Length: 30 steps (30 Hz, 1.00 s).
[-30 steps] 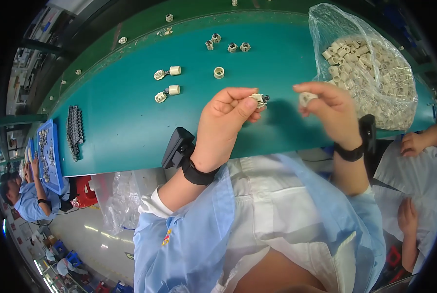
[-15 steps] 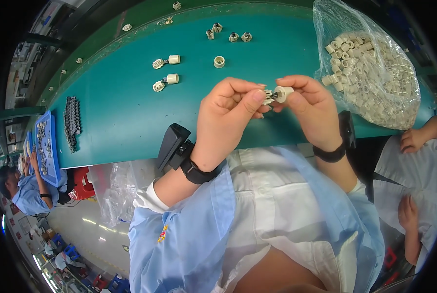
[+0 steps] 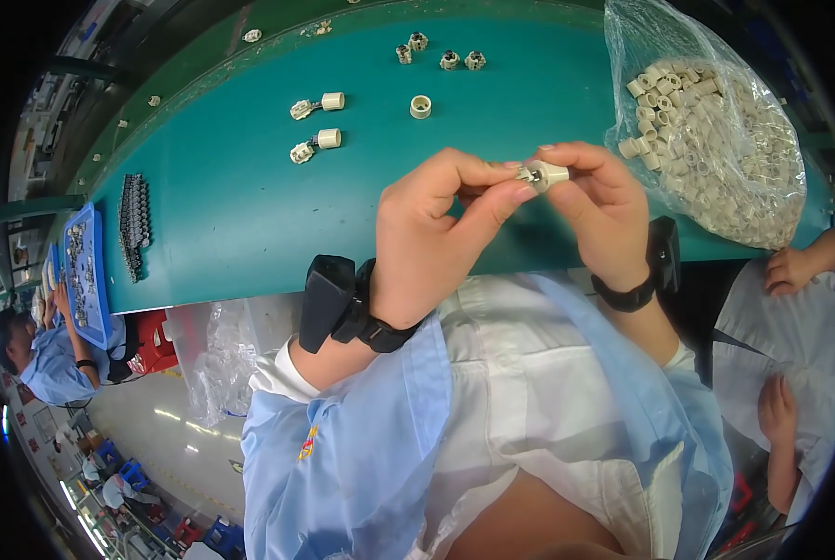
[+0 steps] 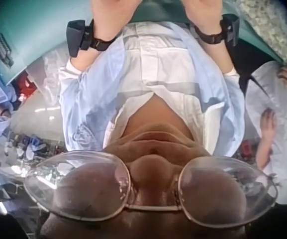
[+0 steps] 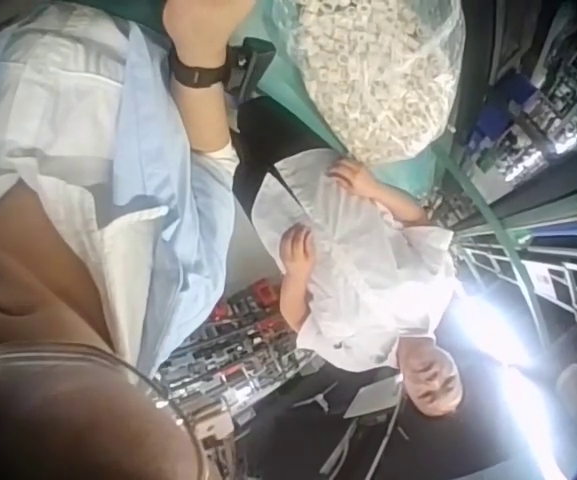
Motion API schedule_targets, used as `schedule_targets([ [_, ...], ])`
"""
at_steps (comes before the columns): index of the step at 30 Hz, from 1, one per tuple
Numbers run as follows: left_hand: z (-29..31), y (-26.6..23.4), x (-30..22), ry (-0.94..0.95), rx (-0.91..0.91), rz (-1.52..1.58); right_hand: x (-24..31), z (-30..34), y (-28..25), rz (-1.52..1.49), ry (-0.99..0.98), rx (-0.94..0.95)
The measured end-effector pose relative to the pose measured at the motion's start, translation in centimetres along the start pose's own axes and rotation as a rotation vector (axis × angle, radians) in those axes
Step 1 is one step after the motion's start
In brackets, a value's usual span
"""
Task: The person picks up a plastic housing and a metal component, fits the component into the housing, and then presses a plastic cap onto the assembly before placing it on the workbench.
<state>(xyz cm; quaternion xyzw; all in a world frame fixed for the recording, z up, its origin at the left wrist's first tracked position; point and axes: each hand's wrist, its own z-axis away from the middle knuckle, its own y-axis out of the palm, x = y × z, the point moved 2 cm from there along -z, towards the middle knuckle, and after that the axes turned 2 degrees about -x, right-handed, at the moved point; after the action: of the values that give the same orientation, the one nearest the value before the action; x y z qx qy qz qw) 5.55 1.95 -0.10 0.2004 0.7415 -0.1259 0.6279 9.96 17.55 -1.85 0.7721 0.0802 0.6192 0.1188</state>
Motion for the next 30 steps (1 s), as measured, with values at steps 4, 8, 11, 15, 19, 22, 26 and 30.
schedule_targets([
  [4, 0.1, 0.0, 0.1, 0.007, 0.002, -0.012, 0.1, 0.1, 0.0, 0.113, -0.112, 0.018],
  [8, 0.2, 0.1, -0.1, -0.108, -0.036, 0.102, 0.4, 0.1, 0.1, 0.234, -0.199, 0.051],
  [11, 0.1, 0.0, -0.2, -0.189, -0.012, 0.269, 0.6, 0.1, 0.4, 0.26, -0.231, 0.048],
  [15, 0.1, -0.3, 0.1, -0.231, 0.046, 0.323, 0.6, 0.2, 0.6, 0.299, -0.284, 0.072],
  [19, 0.1, -0.4, 0.4, -0.26, 0.054, 0.391, 0.6, 0.3, 1.1, 0.207, -0.2, 0.022],
  [22, 0.1, -0.5, 0.6, -0.257, 0.066, 0.408, 0.4, 0.3, 1.0, 0.182, -0.19, 0.032],
  [26, 0.3, -0.5, 0.5, -0.253, 0.061, 0.405, 0.4, 0.4, 1.0, 0.132, -0.147, 0.043],
  [30, 0.4, -0.5, 0.4, -0.25, 0.049, 0.403, 0.4, 0.3, 1.1, 0.086, -0.131, 0.054],
])
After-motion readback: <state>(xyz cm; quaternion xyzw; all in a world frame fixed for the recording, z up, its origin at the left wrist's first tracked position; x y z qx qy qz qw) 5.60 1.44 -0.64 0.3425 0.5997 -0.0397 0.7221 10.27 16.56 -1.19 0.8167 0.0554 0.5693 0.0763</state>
